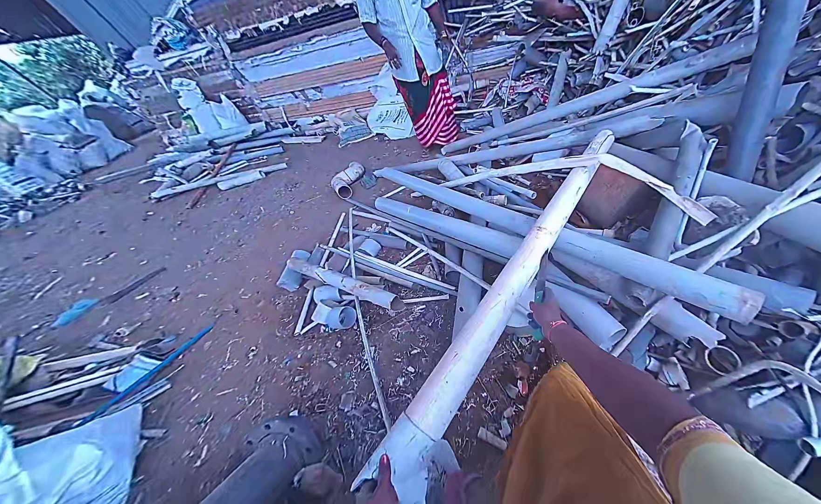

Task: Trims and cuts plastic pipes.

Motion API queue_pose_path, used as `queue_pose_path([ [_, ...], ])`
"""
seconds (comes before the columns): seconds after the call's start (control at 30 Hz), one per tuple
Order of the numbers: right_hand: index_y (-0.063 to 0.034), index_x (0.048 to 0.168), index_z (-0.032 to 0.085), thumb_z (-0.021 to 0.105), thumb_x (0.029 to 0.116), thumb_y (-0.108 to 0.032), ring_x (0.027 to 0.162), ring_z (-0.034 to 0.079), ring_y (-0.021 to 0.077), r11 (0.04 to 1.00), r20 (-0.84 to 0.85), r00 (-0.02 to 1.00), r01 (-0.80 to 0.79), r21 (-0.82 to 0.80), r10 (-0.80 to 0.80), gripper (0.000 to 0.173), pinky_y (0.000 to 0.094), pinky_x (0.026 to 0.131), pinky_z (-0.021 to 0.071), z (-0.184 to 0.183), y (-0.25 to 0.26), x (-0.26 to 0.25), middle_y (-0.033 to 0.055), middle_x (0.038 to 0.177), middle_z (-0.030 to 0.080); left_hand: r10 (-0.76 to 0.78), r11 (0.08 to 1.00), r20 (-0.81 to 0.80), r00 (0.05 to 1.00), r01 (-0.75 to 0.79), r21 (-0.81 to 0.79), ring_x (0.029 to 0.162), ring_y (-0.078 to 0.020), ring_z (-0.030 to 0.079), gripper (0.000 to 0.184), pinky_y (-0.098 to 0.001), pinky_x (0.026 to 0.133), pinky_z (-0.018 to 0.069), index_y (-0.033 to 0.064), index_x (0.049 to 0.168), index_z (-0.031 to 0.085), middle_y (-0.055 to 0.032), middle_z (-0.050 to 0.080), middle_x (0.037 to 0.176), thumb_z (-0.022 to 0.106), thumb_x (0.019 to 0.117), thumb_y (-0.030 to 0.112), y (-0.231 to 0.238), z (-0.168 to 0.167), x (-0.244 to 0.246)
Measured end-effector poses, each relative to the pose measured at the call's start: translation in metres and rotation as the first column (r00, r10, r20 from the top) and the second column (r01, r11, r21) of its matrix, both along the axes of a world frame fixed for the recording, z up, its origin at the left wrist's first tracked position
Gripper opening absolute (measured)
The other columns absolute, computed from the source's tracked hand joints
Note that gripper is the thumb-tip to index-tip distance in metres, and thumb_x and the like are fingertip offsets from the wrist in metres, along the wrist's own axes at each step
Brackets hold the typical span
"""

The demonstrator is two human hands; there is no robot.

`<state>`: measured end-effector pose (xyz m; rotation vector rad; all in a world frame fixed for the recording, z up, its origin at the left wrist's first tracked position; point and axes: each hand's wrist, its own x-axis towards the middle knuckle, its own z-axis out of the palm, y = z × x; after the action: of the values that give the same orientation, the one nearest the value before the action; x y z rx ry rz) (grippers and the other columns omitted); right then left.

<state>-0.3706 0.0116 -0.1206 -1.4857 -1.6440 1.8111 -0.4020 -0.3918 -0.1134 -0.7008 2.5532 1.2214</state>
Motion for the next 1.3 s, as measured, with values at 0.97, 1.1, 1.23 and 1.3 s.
queue_pose_path([
  [0.97, -0.0097, 0.164, 0.016, 0.043, 0.106, -0.004, 0.111, 0.067, 0.0472, -0.026, 0.898, -0.014, -1.0, -0.003, 0.44, 0.064, 0.0594, 0.087, 0.0561, 0.102, -0.23, 0.032, 0.0298, 0.133, 0.057, -0.281, 0.947, -0.124, 0.952, 0.296, 0.128, 0.074, -0.0234, 0.05, 0.033, -0.0452, 0.075, 0.0436, -0.006, 0.085, 0.057, -0.0115, 0.052, 0.075, 0.085, 0.0831, 0.011, -0.024, 0.02, 0.003],
  [1.1, -0.0092, 0.157, 0.029, 0.038, 0.1091, -0.015, 0.117, 0.067, 0.0434, 0.255, 0.917, 0.207, -0.959, 0.121, 0.342, 0.05, 0.0585, 0.093, 0.0542, 0.08, -0.149, 0.012, 0.0249, 0.127, 0.065, -0.246, 0.949, -0.097, 0.964, 0.26, 0.177, 0.072, -0.0211, 0.048, 0.033, -0.0427, 0.073, 0.043, -0.0053, 0.083, 0.056, -0.01, 0.05, 0.075, 0.084, 0.0845, 0.011, -0.022, 0.011, 0.006],
  [1.23, -0.0045, 0.154, 0.035, 0.041, 0.1088, -0.021, 0.126, 0.063, 0.0413, 0.482, 0.913, 0.339, -0.854, 0.197, 0.228, 0.049, 0.0598, 0.101, 0.0506, 0.071, -0.049, 0.005, 0.0257, 0.134, 0.063, -0.289, 0.952, -0.048, 0.956, 0.292, 0.089, 0.09, -0.0339, 0.059, 0.036, -0.0517, 0.089, 0.0466, -0.012, 0.096, 0.062, -0.0242, 0.063, 0.092, 0.084, 0.0863, 0.014, -0.02, 0.012, 0.008],
  [1.3, -0.0038, 0.154, 0.035, 0.039, 0.1105, -0.024, 0.125, 0.063, 0.0425, 0.421, 0.91, 0.306, -0.891, 0.17, 0.281, 0.048, 0.06, 0.1, 0.0502, 0.08, -0.071, 0.007, 0.0264, 0.133, 0.063, -0.313, 0.949, -0.043, 0.949, 0.314, 0.033, 0.099, -0.039, 0.061, 0.04, -0.0542, 0.095, 0.0459, -0.0136, 0.102, 0.063, -0.0286, 0.064, 0.1, 0.084, 0.0872, 0.017, -0.018, 0.021, 0.006],
])
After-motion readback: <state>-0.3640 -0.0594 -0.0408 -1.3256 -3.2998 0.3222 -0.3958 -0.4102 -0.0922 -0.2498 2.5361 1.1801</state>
